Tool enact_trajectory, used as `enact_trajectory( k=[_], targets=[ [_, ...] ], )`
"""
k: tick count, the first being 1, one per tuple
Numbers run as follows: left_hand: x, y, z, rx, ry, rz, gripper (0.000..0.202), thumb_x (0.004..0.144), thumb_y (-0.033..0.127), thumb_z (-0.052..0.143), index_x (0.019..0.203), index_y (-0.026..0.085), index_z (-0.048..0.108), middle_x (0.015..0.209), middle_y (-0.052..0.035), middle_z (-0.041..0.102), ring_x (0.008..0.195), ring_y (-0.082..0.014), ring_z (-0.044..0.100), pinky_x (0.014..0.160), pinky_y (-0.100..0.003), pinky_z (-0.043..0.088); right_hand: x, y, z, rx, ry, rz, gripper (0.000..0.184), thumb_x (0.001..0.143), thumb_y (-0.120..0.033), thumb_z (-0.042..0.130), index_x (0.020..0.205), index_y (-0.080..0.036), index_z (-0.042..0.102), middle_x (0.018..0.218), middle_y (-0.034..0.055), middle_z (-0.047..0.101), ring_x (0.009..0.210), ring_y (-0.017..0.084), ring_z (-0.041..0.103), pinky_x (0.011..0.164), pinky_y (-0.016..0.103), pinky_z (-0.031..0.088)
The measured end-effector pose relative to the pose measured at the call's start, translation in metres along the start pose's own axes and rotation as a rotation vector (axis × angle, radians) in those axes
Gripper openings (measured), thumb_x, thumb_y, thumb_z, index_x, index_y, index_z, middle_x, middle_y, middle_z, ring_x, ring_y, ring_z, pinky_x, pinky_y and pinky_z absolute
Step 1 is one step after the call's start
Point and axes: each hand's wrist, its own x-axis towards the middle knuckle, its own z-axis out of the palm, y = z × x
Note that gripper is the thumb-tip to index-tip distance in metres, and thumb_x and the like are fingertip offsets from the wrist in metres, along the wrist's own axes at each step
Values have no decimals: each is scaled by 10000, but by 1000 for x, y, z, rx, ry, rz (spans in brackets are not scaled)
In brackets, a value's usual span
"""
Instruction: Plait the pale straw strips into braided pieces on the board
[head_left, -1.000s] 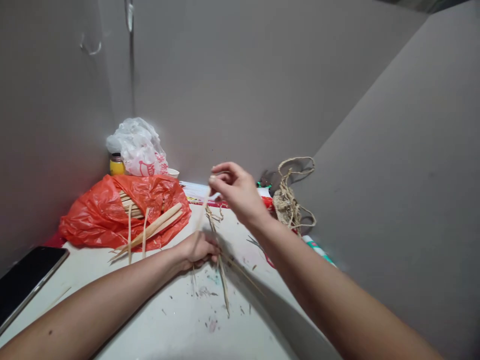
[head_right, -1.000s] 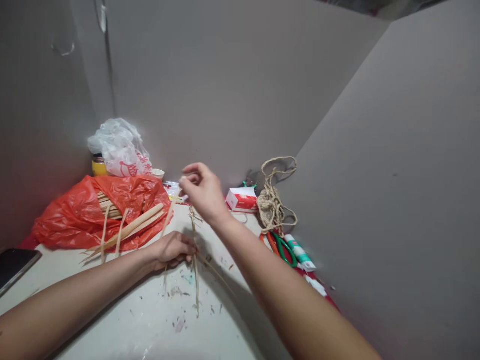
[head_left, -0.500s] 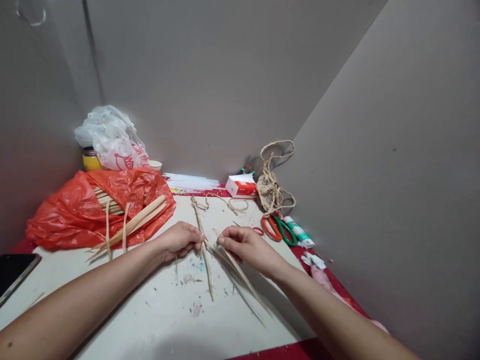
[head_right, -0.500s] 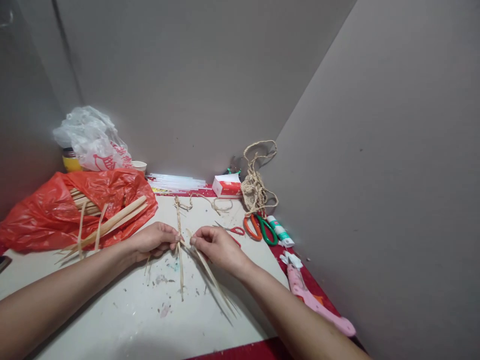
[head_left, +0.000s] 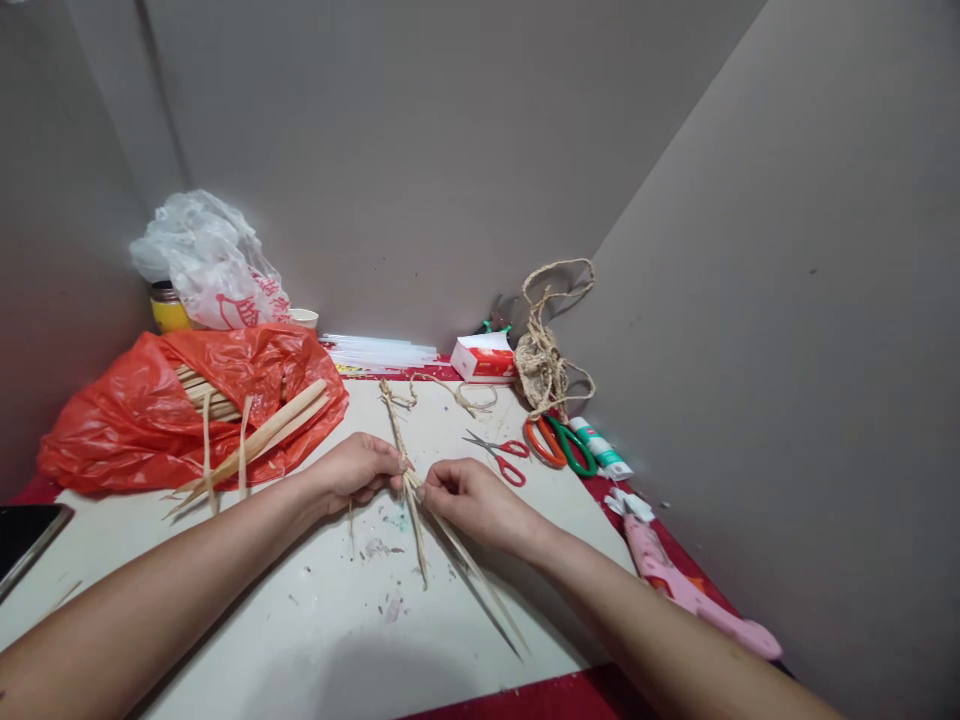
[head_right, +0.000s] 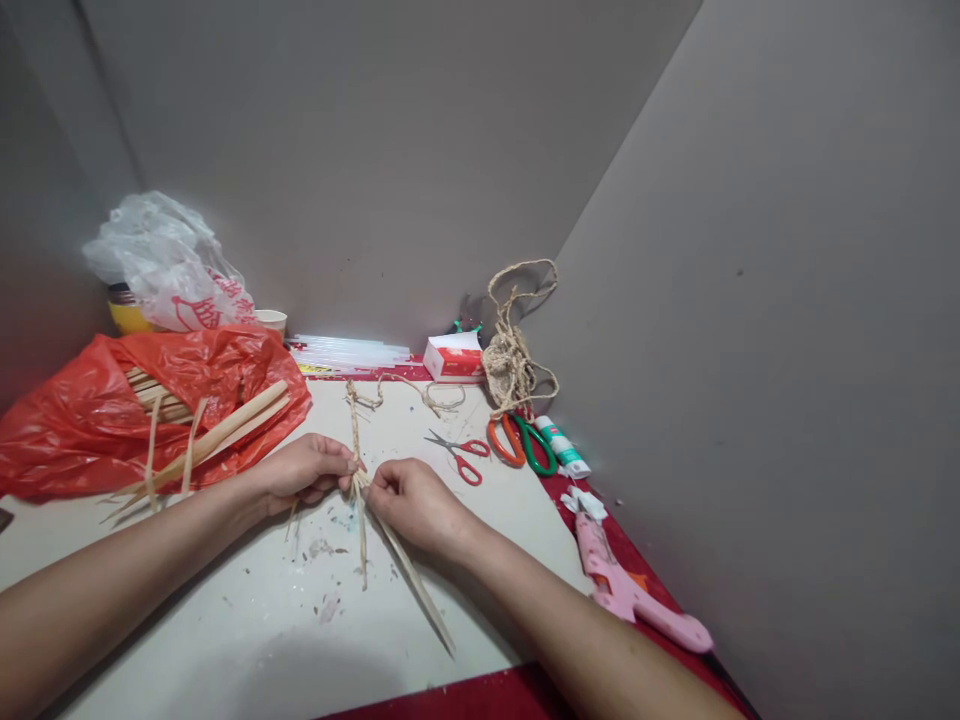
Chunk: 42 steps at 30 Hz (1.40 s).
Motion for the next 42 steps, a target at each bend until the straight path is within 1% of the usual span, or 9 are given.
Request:
enact_trajectory(
  k=[4,7,9,13,20,25,31,38,42],
  targets=[
    [1,-1,-1,-14,-3,14,163,643,266,630,596,128,557,423,50,464,323,-15,172,348,-212,70,1,3,2,-5,35,3,206,722,-295,497,569,-164,455,540,-40,402,523,88,344,492,206,294],
    [2,-2,-2,-17,-12,16,169,643,273,634,595,129,559,405,59,443,328,-16,160,354,-214,67,2,6,2,-9,72,-17,200,727,-273,481,561,-167,448,538,-38,405,524,90,353,498,207,301],
    [3,-3,-2,-15,-16,11,177,642,281,640,597,129,560,406,61,441,330,-15,155,354,-213,66,2,7,2,-11,69,-36,200,735,-270,477,565,-168,449,537,-40,399,523,89,350,495,204,298],
    [6,-6,-4,-19,-15,27,189,633,292,658,646,119,582,507,27,531,345,-12,194,347,-206,80,2,10,1,-69,40,-45,216,755,-296,482,581,-167,469,535,-39,407,521,90,353,491,203,294],
    [7,-6,-6,-31,-51,38,223,634,311,674,665,109,585,538,20,537,350,-5,205,340,-194,84,6,19,2,-229,136,-63,210,759,-273,491,576,-171,495,550,-23,484,539,98,406,507,210,272],
    [5,-4,-5,-36,-53,28,215,633,303,674,657,111,580,512,33,517,343,-2,193,340,-193,81,8,12,1,-268,204,-47,167,751,-306,541,642,-181,521,581,-22,533,539,103,425,509,218,271],
    [7,-6,-7,-32,-41,33,215,649,305,665,710,112,594,555,20,552,350,-5,211,344,-192,99,10,11,4,-157,189,-65,136,763,-271,527,802,-179,620,698,7,622,609,119,497,551,217,330],
    [7,-6,-6,-34,-32,32,232,639,310,679,723,108,600,567,16,564,348,-2,221,345,-189,108,14,13,4,84,104,15,223,742,-318,558,726,-122,664,596,3,576,532,95,436,495,204,326],
    [6,-5,-5,-38,-36,30,221,652,299,670,738,105,605,572,11,569,341,0,219,342,-189,97,12,2,-1,214,28,108,238,727,-316,578,597,-118,599,508,-23,502,486,74,379,470,195,301]
  ],
)
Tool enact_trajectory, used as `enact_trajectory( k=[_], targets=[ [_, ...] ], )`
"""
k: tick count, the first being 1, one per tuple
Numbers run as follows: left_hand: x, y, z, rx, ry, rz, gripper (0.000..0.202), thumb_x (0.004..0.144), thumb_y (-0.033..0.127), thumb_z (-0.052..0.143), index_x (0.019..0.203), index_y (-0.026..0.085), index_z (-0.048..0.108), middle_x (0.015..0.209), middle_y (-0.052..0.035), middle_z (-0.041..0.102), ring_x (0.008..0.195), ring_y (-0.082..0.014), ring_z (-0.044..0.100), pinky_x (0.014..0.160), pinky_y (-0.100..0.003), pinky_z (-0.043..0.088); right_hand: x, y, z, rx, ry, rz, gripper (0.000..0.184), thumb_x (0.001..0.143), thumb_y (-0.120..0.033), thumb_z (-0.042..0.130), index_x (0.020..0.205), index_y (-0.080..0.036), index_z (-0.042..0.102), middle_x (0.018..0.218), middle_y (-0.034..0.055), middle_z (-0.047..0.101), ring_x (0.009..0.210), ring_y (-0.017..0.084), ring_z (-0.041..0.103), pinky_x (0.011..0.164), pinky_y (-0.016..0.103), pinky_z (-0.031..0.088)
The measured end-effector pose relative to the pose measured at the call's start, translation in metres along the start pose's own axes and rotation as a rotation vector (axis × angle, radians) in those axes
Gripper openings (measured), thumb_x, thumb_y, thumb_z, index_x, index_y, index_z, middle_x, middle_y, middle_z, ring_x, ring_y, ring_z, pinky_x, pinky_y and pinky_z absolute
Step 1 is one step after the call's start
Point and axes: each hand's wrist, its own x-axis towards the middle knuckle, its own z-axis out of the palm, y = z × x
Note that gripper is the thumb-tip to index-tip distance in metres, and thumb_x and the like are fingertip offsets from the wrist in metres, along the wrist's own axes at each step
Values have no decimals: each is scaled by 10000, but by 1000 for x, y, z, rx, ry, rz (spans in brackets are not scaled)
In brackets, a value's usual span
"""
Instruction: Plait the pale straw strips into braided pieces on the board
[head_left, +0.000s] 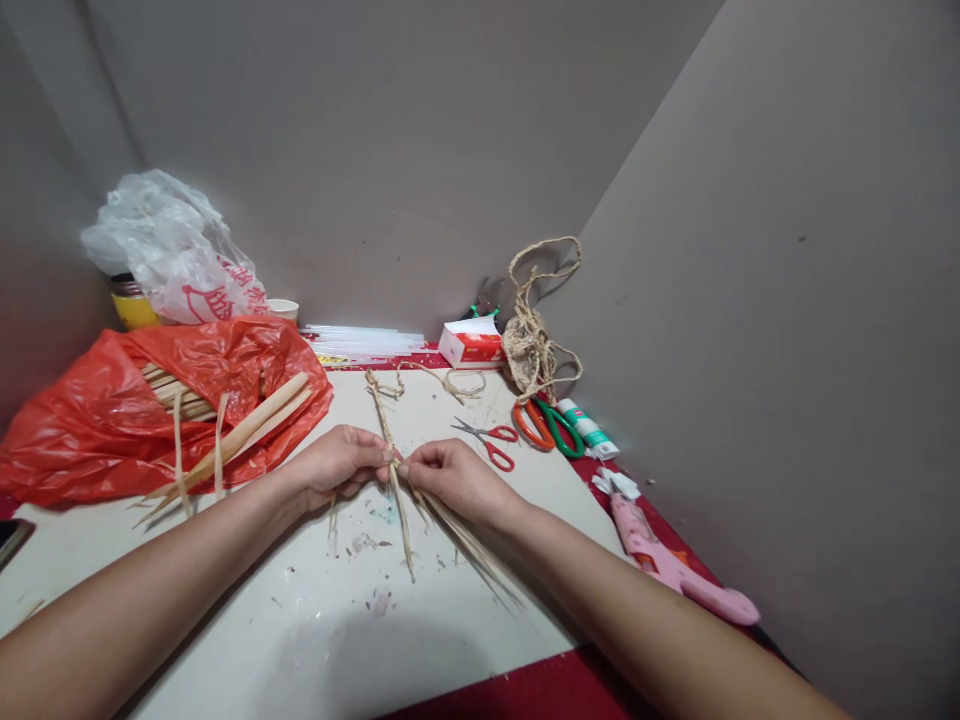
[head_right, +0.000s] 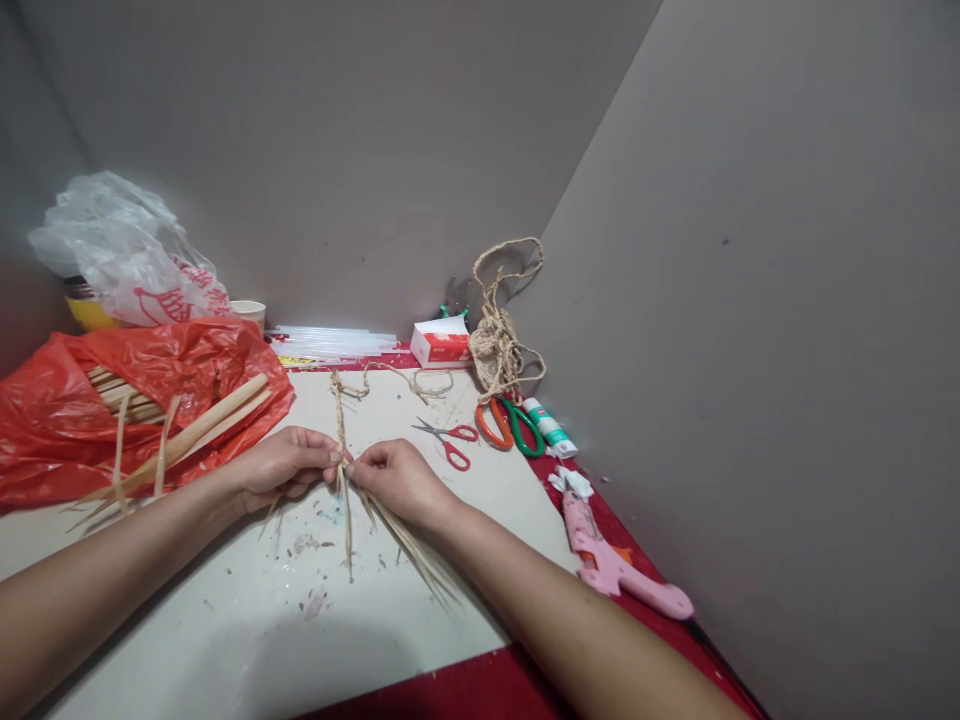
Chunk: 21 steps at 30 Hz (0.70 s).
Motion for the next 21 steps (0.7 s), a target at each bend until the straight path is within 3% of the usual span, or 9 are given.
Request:
enact_trajectory(
  k=[5,10,18,21],
  targets=[
    [0,0,-1,-3,-10,3,207,652,293,668,705,105,597,584,3,577,345,1,220,343,-190,103,-1,-5,0,115,-19,23,183,723,-208,535,553,-148,509,501,-43,475,465,61,368,467,186,300],
    [0,1,0,19,6,6,218,641,300,674,723,113,597,589,8,581,351,-6,234,344,-191,126,2,-1,3,73,-21,18,169,731,-169,479,562,-172,464,476,-48,470,400,61,396,414,183,299],
    [-2,-2,16,146,201,53,107,658,219,592,700,121,595,559,8,605,352,-19,260,372,-198,153,5,-2,11,-141,75,73,170,722,-225,506,569,-185,444,459,-37,490,358,72,399,394,203,272],
    [-2,-5,20,139,245,81,69,651,190,583,651,121,577,498,39,531,366,-19,266,387,-195,167,5,2,16,-275,151,-37,211,729,-274,527,552,-179,464,497,-24,493,446,84,399,451,215,273]
  ],
)
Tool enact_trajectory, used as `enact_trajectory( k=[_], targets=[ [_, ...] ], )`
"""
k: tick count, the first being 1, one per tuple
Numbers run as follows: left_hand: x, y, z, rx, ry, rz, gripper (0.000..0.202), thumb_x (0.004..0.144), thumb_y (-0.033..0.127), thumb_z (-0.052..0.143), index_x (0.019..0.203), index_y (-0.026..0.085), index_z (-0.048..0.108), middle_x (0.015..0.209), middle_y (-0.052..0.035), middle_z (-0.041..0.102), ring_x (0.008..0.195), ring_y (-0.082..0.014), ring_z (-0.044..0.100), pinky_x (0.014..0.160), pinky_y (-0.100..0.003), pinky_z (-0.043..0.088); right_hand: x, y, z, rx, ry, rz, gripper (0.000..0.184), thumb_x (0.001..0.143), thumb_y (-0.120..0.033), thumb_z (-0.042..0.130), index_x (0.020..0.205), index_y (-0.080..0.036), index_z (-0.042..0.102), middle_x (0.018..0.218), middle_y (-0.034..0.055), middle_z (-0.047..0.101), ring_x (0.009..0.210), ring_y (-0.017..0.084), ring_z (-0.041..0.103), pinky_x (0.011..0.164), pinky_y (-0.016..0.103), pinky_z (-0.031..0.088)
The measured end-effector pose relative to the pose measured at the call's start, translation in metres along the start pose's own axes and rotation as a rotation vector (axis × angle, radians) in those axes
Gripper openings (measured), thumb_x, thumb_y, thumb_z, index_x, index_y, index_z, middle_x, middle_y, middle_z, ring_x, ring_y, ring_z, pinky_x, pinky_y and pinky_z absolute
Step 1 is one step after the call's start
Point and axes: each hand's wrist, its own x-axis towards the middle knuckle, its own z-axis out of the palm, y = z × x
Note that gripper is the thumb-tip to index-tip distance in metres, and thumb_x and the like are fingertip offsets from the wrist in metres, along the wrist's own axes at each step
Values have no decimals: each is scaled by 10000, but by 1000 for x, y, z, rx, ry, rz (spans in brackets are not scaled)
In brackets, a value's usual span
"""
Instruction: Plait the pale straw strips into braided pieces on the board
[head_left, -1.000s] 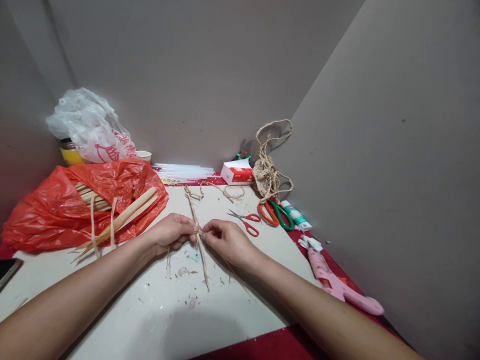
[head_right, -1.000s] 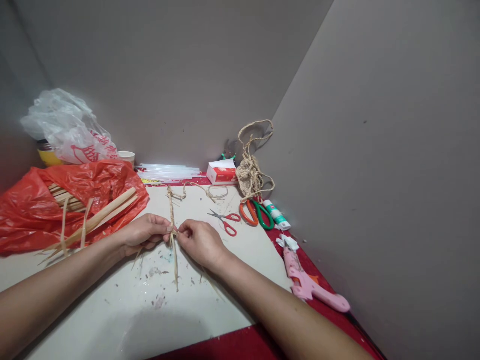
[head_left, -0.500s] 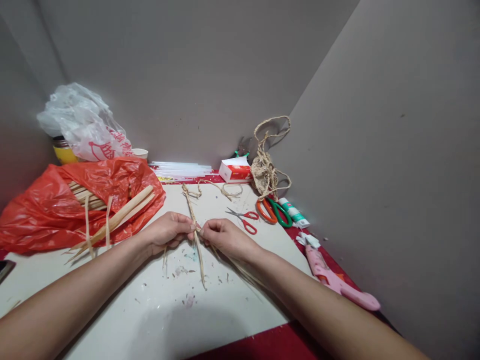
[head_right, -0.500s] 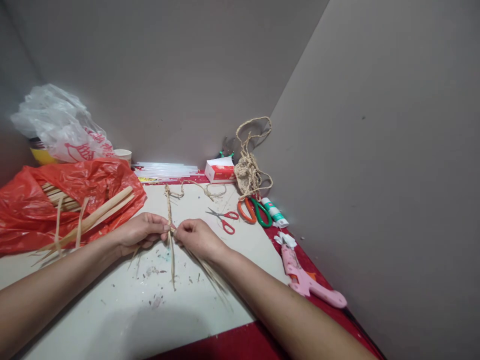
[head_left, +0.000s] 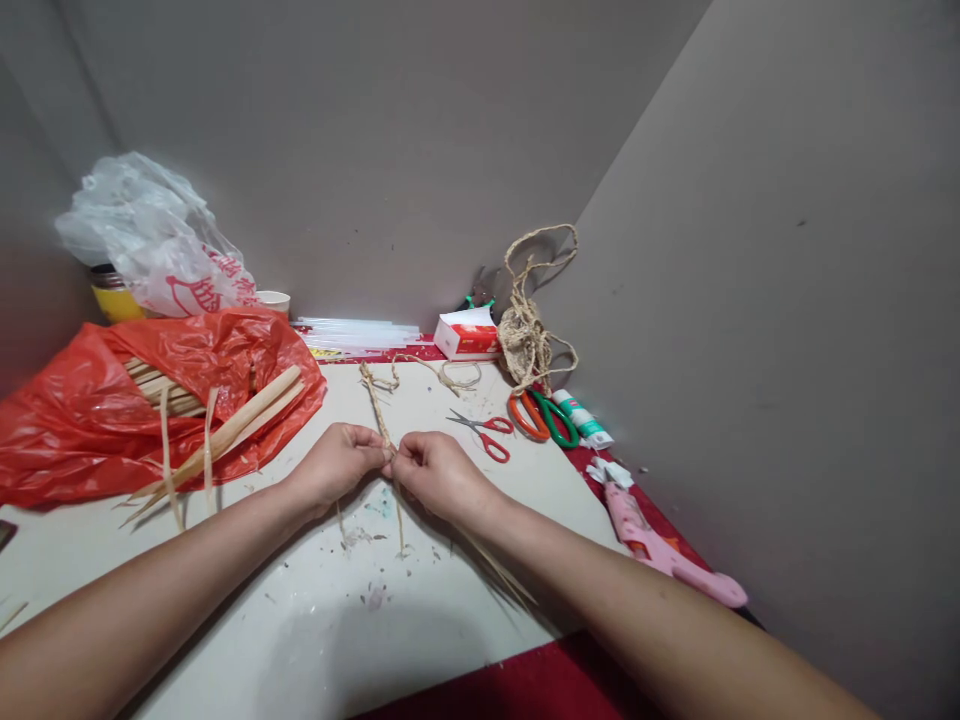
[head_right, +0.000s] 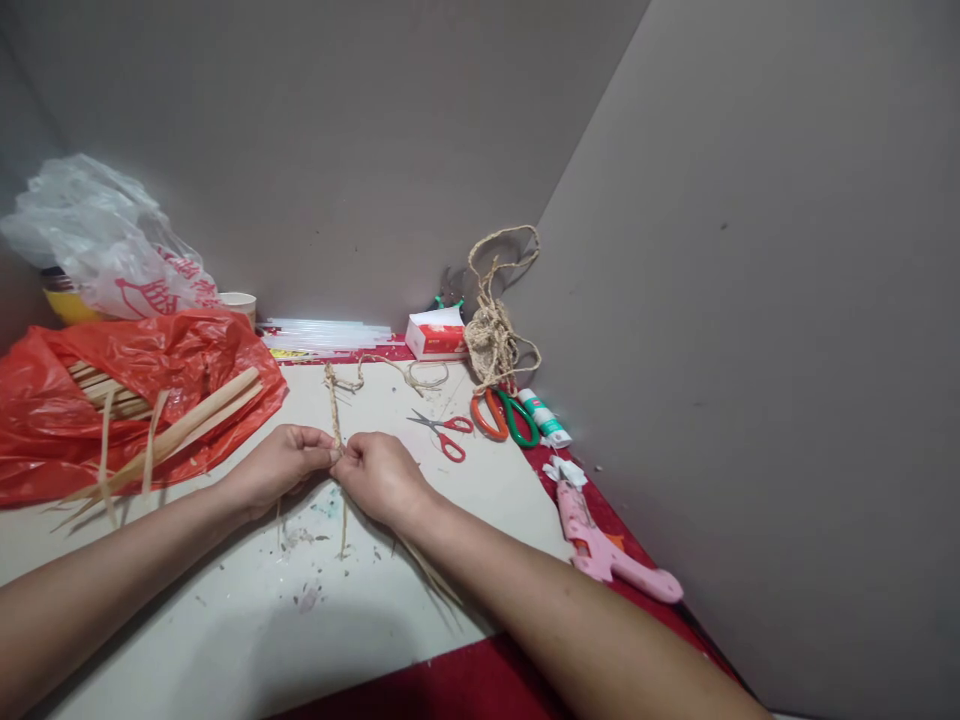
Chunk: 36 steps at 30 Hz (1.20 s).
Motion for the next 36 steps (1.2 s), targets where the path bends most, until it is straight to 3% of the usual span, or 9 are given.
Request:
enact_trajectory(
  k=[5,11,15,20,22,25,29,32,36],
  targets=[
    [0,-3,1,7,-41,10,168,684,295,597,639,139,555,443,71,389,365,-32,236,378,-211,128,-5,5,8,-176,143,-112,246,775,-271,485,549,-175,488,522,-15,489,510,99,395,513,224,283],
    [-1,-2,2,-57,-41,14,183,661,310,620,666,132,578,453,75,386,358,-27,231,358,-207,137,-8,0,6,-259,143,-116,245,800,-246,463,597,-166,575,561,10,560,532,111,456,533,221,303],
    [-1,-2,3,-130,-65,1,196,663,318,625,636,133,569,426,80,366,351,-23,221,353,-200,131,-14,-12,4,-462,141,-92,250,824,-264,438,751,-174,660,679,56,658,600,152,553,562,245,322],
    [1,-3,3,-156,-37,-35,149,646,266,634,643,125,585,429,51,460,331,-22,270,353,-194,143,-26,-29,3,-619,65,-157,302,858,-319,426,973,-164,659,809,104,697,685,196,612,608,273,359],
    [1,-3,2,-187,-57,-54,140,625,244,647,618,124,575,433,42,484,327,-24,290,354,-195,145,-30,-31,-2,-539,23,-192,290,839,-357,470,944,-167,662,779,83,693,665,183,603,596,263,366],
    [2,-1,-1,-253,-96,-74,152,584,224,682,621,118,579,436,44,494,319,-18,276,352,-195,130,-29,-24,-19,-258,21,-198,325,833,-421,481,742,-162,654,630,41,645,565,139,558,536,232,366],
    [2,2,-5,-301,-156,-104,240,587,248,712,747,90,627,556,17,582,323,6,239,349,-189,94,-20,-10,-35,236,94,3,327,833,-422,484,730,-138,609,625,31,628,410,82,488,413,201,348],
    [2,2,-6,-309,-172,-92,254,598,261,716,758,88,621,579,4,601,327,9,249,347,-184,94,-14,-4,-30,526,-112,144,275,807,-393,523,823,-135,614,565,5,593,342,66,435,327,183,277],
    [1,4,-5,-289,-169,-82,197,611,242,691,701,98,590,549,-1,595,328,0,287,346,-177,103,-8,-3,-14,788,-312,212,257,801,-366,536,750,-120,587,504,-35,486,329,32,338,302,158,190]
  ],
)
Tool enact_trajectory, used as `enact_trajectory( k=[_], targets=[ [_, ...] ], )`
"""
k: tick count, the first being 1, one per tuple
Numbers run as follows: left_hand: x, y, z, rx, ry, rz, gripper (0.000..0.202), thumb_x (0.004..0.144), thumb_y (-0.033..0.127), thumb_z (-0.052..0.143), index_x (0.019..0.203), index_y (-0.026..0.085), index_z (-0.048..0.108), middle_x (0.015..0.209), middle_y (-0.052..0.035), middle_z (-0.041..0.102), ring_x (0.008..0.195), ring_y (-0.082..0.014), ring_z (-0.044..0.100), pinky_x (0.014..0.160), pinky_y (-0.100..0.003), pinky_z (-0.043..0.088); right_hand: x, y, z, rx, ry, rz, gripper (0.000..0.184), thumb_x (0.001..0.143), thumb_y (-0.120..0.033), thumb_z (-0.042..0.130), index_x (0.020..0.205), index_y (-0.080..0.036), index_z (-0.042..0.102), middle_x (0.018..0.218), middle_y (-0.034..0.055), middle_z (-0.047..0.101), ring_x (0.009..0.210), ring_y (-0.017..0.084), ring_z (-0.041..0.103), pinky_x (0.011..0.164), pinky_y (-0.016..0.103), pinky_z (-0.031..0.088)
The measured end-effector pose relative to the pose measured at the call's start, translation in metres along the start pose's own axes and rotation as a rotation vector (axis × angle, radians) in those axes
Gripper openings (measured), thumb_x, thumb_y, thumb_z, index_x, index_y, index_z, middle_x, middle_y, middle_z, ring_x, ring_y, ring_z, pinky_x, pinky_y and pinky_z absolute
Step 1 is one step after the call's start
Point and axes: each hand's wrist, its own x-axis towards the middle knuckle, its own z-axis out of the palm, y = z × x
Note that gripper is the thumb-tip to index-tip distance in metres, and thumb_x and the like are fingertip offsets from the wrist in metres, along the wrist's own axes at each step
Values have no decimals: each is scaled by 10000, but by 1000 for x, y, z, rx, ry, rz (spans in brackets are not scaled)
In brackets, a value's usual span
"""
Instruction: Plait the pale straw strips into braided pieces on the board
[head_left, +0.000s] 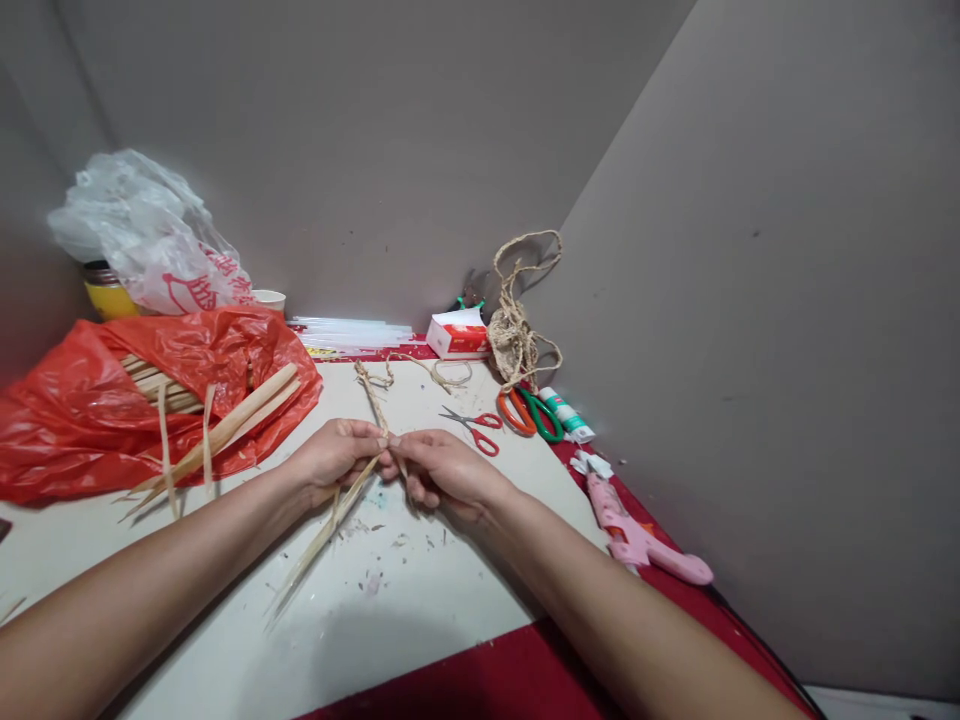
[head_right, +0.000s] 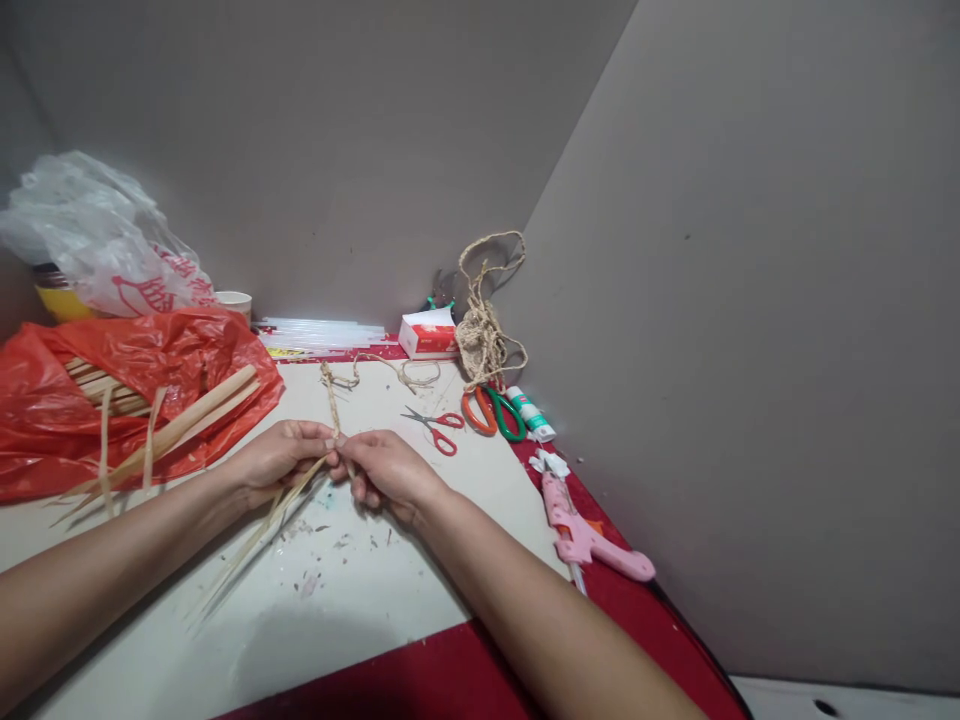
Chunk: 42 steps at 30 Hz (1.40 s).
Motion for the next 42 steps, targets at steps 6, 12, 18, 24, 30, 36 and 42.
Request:
enact_trajectory(
  k=[6,12,18,24,30,36,42],
  targets=[
    [-1,-1,3,48,31,14,119,636,207,640,673,111,582,472,39,530,310,-6,255,338,-183,112,9,4,-6,93,-111,130,249,816,-370,555,735,-136,523,481,-110,239,365,13,141,323,134,84],
    [0,-3,4,47,21,14,213,647,229,665,818,105,639,594,-5,616,368,-21,373,362,-175,154,11,7,-13,151,-228,200,259,837,-411,532,778,-162,496,502,-107,246,376,17,117,329,126,81],
    [-1,-1,5,44,-27,90,170,690,217,643,820,107,650,644,-24,634,521,-62,510,477,-164,324,11,7,-14,187,-220,127,230,808,-367,564,763,-146,519,496,-108,268,366,9,125,322,123,85],
    [-1,0,3,262,-102,127,141,741,204,534,769,120,643,641,-18,632,499,-67,475,512,-174,345,13,7,-4,28,-50,82,191,773,-270,519,630,-144,509,396,-107,280,300,14,154,285,148,88],
    [-3,9,-5,838,-61,322,200,724,204,490,720,159,685,663,-8,649,617,-131,529,618,-211,368,17,11,6,-159,160,24,209,727,-186,479,519,-164,481,287,-89,301,242,31,197,267,175,117],
    [-13,20,-3,1179,121,293,197,712,259,501,595,174,634,503,10,510,495,-114,412,511,-228,255,18,13,8,-210,179,32,200,711,-181,489,522,-151,547,279,-85,276,249,34,182,274,186,94],
    [-21,11,13,1251,152,260,249,765,337,471,616,175,589,577,-36,552,525,-142,441,525,-251,249,14,10,7,-69,101,29,274,742,-155,470,470,-174,448,305,-72,309,257,41,214,270,189,129]
  ],
)
